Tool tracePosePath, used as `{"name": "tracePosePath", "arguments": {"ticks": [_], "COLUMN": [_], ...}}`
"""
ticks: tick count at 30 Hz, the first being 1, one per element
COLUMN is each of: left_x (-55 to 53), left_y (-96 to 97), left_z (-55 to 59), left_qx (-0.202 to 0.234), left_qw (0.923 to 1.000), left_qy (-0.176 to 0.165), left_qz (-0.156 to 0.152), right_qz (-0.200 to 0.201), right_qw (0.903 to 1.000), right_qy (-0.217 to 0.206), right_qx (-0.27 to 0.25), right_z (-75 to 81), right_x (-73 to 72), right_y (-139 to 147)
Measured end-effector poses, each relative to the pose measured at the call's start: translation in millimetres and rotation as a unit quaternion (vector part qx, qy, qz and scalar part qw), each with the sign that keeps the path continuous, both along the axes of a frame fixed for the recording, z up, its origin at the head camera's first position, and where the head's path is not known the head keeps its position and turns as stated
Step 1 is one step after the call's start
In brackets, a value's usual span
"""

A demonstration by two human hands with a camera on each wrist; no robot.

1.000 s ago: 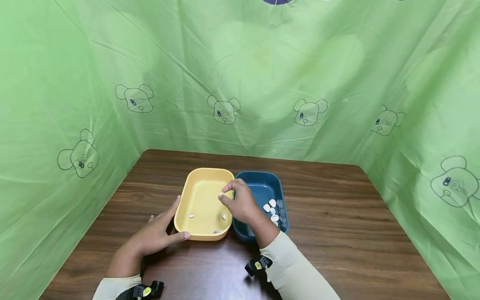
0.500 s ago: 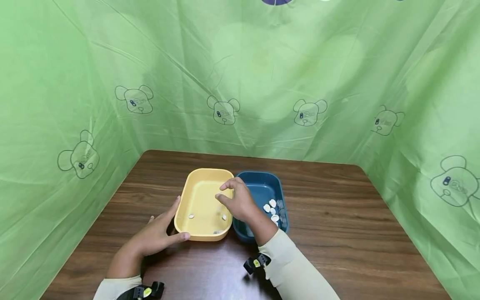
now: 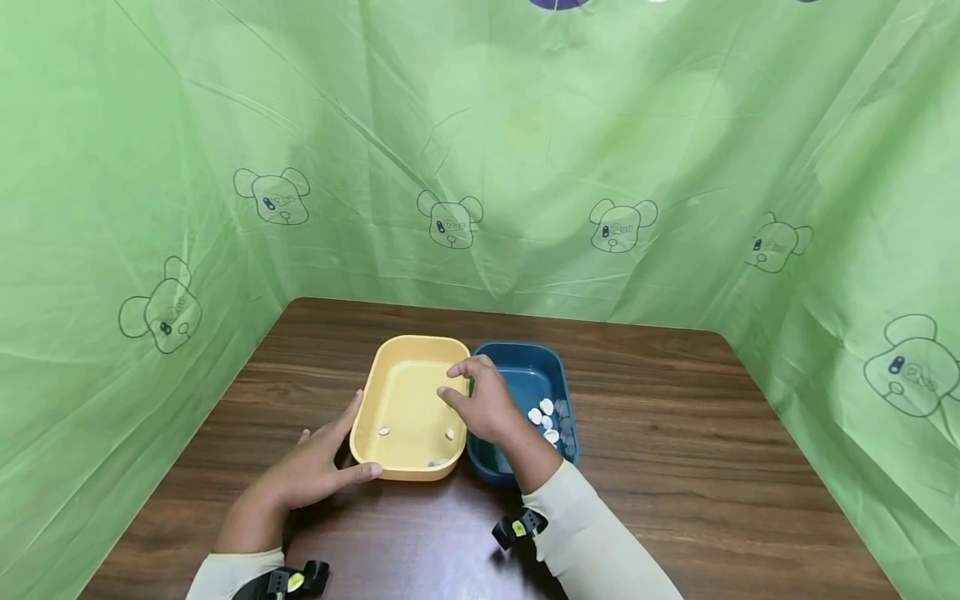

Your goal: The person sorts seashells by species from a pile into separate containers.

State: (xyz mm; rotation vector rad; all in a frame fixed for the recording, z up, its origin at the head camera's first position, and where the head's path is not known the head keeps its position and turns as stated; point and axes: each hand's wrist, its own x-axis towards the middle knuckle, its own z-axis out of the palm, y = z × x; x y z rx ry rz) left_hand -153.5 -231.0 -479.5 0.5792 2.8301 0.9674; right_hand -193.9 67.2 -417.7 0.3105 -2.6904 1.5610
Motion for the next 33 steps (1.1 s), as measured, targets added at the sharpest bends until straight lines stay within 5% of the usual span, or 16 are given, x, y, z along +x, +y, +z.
{"name": "tracePosePath", "arguments": {"ticks": [15,33], "left_x": [1.6,1.0], "left_y": [1.3,-0.2], "left_z": [2.6,0.3], "left_qx": [-0.002,-0.004], "left_qw": [0.9999,1.0], "left_qy": [-0.012,-0.006], "left_qz": [0.001,0.003], "right_qz": [0.014,-0.02], "right_qw": [0.9993,0.997], "right_qy": [0.002,0.029], "right_qx": [0.033,0.069], "right_z": [1.6,-1.0], "right_x": [13.9,39.9], "right_y": [23,55]}}
